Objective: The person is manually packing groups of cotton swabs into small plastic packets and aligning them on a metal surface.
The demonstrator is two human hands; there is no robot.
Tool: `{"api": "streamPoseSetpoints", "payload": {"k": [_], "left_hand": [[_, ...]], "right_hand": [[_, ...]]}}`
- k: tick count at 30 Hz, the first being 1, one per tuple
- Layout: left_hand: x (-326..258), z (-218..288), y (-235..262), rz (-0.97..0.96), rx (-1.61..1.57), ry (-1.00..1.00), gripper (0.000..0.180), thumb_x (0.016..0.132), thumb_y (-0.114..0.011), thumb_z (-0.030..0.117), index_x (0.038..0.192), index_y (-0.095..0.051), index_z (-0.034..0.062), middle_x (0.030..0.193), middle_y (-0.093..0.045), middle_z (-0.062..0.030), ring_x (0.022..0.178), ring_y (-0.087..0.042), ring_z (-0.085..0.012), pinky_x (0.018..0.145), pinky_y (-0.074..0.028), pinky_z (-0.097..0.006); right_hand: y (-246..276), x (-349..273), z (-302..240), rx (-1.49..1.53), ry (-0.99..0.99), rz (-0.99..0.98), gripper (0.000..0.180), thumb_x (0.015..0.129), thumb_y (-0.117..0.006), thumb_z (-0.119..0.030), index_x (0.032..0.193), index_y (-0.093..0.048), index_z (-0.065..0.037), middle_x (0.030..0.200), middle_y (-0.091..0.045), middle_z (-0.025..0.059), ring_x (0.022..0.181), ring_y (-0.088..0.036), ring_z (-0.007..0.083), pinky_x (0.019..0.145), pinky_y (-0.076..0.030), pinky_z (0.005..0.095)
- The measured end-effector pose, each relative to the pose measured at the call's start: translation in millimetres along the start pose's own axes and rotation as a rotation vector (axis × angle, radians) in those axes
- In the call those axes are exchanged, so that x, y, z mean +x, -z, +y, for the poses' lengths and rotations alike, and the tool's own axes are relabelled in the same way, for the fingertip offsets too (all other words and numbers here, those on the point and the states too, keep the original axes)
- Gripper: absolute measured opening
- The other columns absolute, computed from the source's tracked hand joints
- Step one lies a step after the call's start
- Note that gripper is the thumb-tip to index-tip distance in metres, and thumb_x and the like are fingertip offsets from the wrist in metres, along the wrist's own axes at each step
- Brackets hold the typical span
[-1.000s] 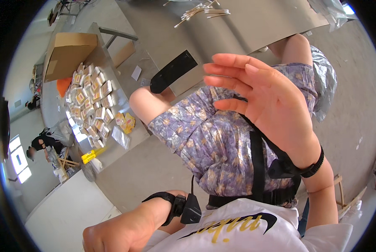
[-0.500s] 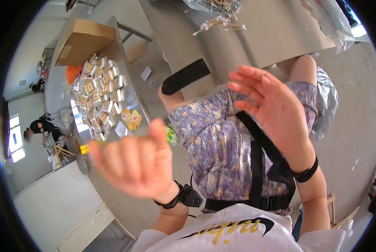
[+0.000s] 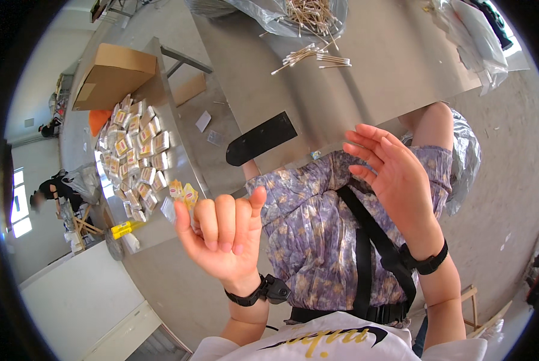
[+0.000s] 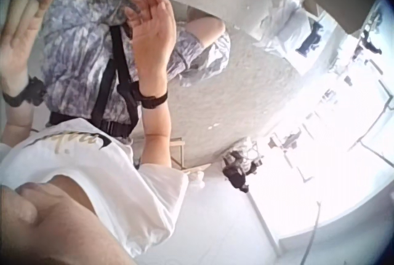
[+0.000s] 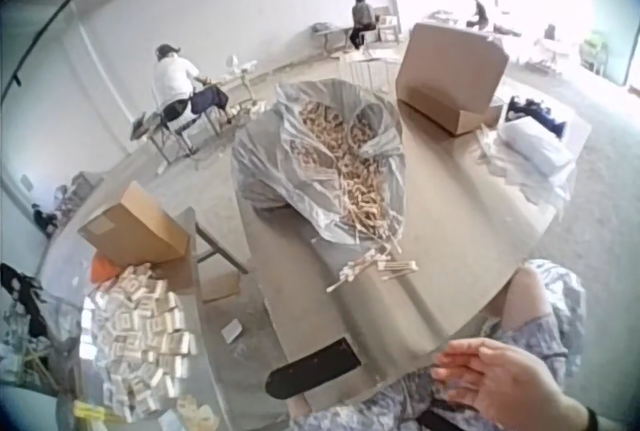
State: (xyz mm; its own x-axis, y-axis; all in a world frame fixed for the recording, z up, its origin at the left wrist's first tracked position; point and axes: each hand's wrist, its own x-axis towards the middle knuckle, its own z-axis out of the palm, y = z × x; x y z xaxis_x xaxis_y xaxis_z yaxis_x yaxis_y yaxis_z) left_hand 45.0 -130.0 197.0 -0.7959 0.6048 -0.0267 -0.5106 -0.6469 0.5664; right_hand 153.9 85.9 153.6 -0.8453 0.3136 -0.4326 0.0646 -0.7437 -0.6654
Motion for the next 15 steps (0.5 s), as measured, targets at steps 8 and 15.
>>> {"api": "streamPoseSetpoints", "payload": {"k": [8,15], "left_hand": [[7,-5,-14,0.313,0.514,-0.034,0.062,0.077,-0.074,-0.012,0.132,-0.051,0.0024,0.140,-0.051,-0.0172,0.091,-0.056,-0.0138,0.078,-0.048,-0.023],[10,-9,-54,-0.129,-0.100,-0.015,0.043,0.105,-0.043,0.047,0.099,-0.058,0.0072,0.092,-0.067,-0.0082,0.069,-0.054,-0.0149,0.075,-0.055,-0.037]], "right_hand": [[18,78,13,-0.740,0.503,0.136,0.031,0.102,-0.050,-0.018,0.128,-0.056,-0.002,0.132,-0.058,0.0093,0.120,-0.056,0.0194,0.098,-0.044,0.0336],[79,181,46,-1.401,1.002,0.412,0.025,0.095,-0.057,-0.014,0.119,-0.057,-0.005,0.128,-0.057,0.0113,0.119,-0.055,0.0327,0.102,-0.043,0.0404]]}}
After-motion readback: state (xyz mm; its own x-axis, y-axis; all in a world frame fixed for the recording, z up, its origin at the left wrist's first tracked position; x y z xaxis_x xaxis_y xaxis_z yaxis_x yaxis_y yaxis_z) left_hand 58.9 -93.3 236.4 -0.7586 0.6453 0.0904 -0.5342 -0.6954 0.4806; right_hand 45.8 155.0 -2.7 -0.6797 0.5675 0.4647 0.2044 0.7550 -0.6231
